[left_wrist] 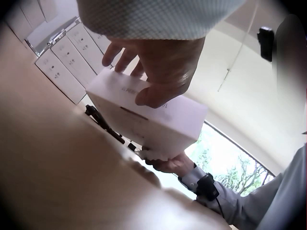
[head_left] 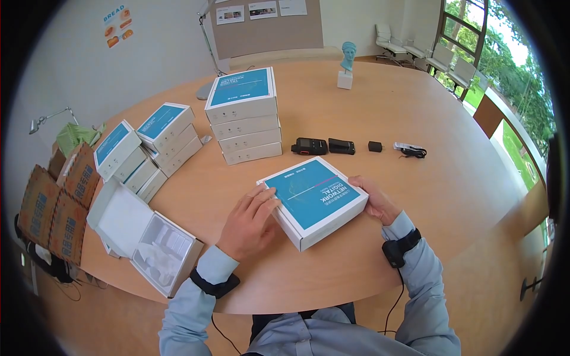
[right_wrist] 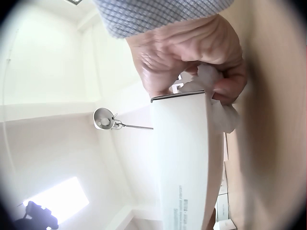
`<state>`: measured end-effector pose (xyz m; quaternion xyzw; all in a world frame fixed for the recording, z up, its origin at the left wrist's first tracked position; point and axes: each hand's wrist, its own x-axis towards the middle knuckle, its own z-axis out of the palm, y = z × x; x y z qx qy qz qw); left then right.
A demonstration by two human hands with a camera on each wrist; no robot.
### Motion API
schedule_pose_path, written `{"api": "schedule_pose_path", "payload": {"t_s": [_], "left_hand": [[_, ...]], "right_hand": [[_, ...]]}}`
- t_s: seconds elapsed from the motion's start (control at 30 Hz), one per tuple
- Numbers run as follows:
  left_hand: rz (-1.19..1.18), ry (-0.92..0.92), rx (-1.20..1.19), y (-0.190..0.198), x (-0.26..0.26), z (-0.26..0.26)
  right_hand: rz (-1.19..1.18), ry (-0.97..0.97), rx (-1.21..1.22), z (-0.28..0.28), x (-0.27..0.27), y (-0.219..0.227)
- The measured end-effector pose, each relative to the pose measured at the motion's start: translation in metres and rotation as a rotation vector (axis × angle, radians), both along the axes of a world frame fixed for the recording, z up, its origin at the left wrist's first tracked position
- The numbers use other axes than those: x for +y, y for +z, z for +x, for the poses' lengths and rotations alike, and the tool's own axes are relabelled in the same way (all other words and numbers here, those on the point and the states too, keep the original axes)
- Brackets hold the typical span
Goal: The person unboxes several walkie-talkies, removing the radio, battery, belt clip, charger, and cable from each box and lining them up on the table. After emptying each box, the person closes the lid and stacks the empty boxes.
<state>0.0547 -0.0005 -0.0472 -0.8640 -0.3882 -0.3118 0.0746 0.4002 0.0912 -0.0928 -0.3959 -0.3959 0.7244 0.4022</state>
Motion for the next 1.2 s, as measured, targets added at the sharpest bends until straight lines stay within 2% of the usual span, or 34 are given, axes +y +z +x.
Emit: {"api": "schedule_pose_path", "payload": {"t_s": [0.07, 0.1, 0.17, 0.2, 0.27, 0.3, 0.37, 0.4, 0.47, 0.57, 0.67, 0.8, 0.87, 1.0, 1.1, 1.2], "left_hand": [[-0.182, -0.074, -0.078, 0.003, 0.003, -0.005], [-0.177, -0.069, -0.079, 0.003, 0.007, -0.006], [-0.297, 0.071, -0.375, 0.000, 0.016, -0.010], [-0.289, 0.078, -0.376, 0.000, 0.021, -0.012], [-0.816, 0.128, -0.828, 0.002, 0.033, -0.015], [-0.807, 0.128, -0.832, 0.005, 0.036, -0.016], [-1.232, 0.033, -0.870, 0.010, 0.042, -0.016], [-1.225, 0.028, -0.871, 0.010, 0.043, -0.015], [-1.394, -0.186, -0.925, 0.009, 0.044, -0.010], [-1.495, -0.213, -1.026, 0.008, 0.042, -0.007], [-1.467, -0.189, -1.104, 0.001, 0.043, -0.008], [-1.439, -0.137, -1.113, 0.007, 0.041, -0.008], [-1.179, -0.028, -1.024, 0.000, 0.044, -0.011], [-1.246, -0.026, -1.033, 0.003, 0.048, -0.030], [-1.240, -0.008, -1.044, 0.004, 0.048, -0.038], [-1.235, -0.041, -1.051, 0.016, 0.044, -0.042]], "right_hand": [[0.063, -0.004, -0.037, -0.002, -0.005, 0.010], [0.120, 0.032, -0.097, -0.001, -0.006, 0.013], [0.184, 0.076, -0.155, 0.004, -0.003, 0.010], [0.257, 0.128, -0.237, 0.010, 0.000, 0.003], [0.339, 0.184, -0.320, 0.006, -0.003, 0.005], [0.361, 0.199, -0.324, 0.006, -0.007, 0.009], [0.401, 0.227, -0.340, 0.003, -0.012, 0.015], [0.408, 0.226, -0.343, 0.002, -0.013, 0.018], [0.431, 0.262, -0.352, 0.002, -0.015, 0.021], [0.391, 0.261, -0.346, 0.006, -0.012, 0.015], [0.403, 0.290, -0.384, 0.007, -0.011, 0.020], [0.398, 0.312, -0.388, 0.006, -0.011, 0.020], [0.382, 0.305, -0.409, 0.006, -0.011, 0.020], [0.397, 0.343, -0.483, 0.010, -0.003, 0.009], [0.426, 0.266, -0.534, 0.008, -0.005, 0.004], [0.418, 0.224, -0.479, 0.004, -0.003, 0.001]]}}
